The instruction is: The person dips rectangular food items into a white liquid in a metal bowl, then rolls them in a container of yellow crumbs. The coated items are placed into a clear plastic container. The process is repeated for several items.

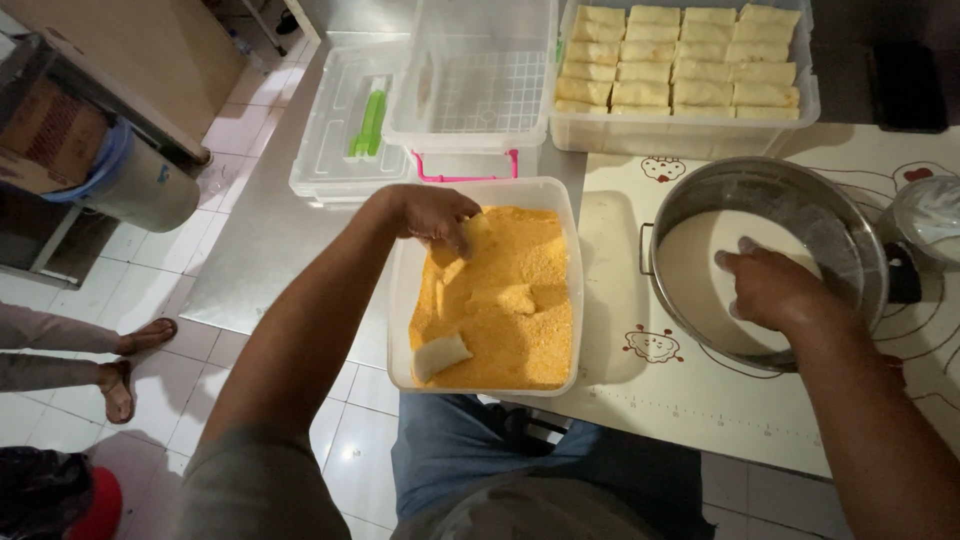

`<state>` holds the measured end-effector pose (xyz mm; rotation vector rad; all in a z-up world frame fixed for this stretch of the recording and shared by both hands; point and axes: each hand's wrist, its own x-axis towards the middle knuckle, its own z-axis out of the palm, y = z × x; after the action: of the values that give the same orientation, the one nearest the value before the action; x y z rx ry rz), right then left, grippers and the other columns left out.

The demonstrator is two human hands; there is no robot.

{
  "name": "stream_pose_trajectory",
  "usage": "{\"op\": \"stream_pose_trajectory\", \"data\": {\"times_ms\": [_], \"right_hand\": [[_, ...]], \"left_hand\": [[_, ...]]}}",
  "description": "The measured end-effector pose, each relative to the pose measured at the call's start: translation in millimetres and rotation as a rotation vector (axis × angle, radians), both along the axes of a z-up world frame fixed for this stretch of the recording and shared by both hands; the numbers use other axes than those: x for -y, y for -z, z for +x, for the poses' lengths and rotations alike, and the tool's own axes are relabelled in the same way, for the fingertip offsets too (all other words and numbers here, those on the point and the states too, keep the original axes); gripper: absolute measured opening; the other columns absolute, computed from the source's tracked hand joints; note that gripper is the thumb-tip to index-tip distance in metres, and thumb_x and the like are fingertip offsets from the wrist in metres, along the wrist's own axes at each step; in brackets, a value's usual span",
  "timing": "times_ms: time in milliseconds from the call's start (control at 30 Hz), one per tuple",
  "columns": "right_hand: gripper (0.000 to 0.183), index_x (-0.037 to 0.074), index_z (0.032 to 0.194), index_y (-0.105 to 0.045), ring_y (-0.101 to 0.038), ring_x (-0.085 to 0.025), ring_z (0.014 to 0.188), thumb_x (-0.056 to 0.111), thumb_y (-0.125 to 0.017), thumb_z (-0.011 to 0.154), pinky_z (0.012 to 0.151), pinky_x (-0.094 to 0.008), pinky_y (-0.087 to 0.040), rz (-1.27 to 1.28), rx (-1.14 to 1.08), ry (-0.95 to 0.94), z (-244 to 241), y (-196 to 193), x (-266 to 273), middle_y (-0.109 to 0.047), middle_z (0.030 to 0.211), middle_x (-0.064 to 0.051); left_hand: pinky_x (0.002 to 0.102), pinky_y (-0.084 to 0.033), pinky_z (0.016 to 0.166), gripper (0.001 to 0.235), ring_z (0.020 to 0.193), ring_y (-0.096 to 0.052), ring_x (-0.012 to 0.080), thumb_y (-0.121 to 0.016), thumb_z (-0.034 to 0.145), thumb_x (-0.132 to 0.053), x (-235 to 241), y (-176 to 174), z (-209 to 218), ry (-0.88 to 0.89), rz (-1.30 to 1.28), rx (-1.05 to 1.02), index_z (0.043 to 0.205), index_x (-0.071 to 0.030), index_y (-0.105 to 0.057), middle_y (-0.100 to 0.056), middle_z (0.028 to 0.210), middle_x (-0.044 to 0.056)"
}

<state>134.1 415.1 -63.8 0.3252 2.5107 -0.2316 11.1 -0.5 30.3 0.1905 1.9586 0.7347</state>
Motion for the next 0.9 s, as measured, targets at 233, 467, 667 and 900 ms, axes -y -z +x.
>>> {"op": "stream_pose_trajectory", "data": {"times_ms": [233,467,667,900], "right_hand": [[0.090,0.026,0.163,-0.027,-0.028,-0.030,0.158,0.007,-0.078,0.092,0.127,-0.040,-0.032,0.066,-0.019,-0.125,-15,47,-29,-0.006,0.177,-0.006],[0.084,0.027,0.163,-0.026,-0.016,-0.022,0.163,0.004,-0.069,0.096,0.131,-0.038,-0.023,-0.011,0.015,-0.038,-7,23,-18,-0.005,0.177,-0.001],[0.087,0.029,0.159,-0.034,-0.020,-0.022,0.162,-0.006,-0.068,0.087,0.129,-0.040,-0.027,0.013,0.015,-0.012,-15,29,-17,-0.008,0.177,-0.001],[0.086,0.023,0.155,-0.038,-0.036,-0.025,0.156,0.012,-0.075,0.077,0.120,-0.034,-0.042,0.083,0.155,-0.127,-35,33,-13,-0.010,0.177,-0.011]], "left_hand": [[0.035,-0.058,0.080,0.038,0.099,-0.070,0.0265,-0.078,0.079,-0.007,-19,-55,-42,0.136,-0.108,-0.204,0.114,-0.006,-0.064,-0.070,0.112,0.011],[0.036,-0.053,0.088,0.048,0.109,-0.063,0.0240,-0.076,0.082,-0.020,-42,-89,-111,0.088,-0.206,-0.488,0.128,-0.014,-0.064,-0.065,0.122,0.007],[0.039,-0.054,0.084,0.053,0.105,-0.065,0.0259,-0.076,0.079,-0.027,-43,-43,-178,0.171,-0.296,-0.544,0.129,-0.014,-0.063,-0.067,0.124,0.007],[0.044,-0.052,0.090,0.069,0.115,-0.063,0.0291,-0.076,0.073,-0.039,-22,70,-254,0.208,-0.244,-0.504,0.136,-0.017,-0.060,-0.063,0.134,0.007]]}}
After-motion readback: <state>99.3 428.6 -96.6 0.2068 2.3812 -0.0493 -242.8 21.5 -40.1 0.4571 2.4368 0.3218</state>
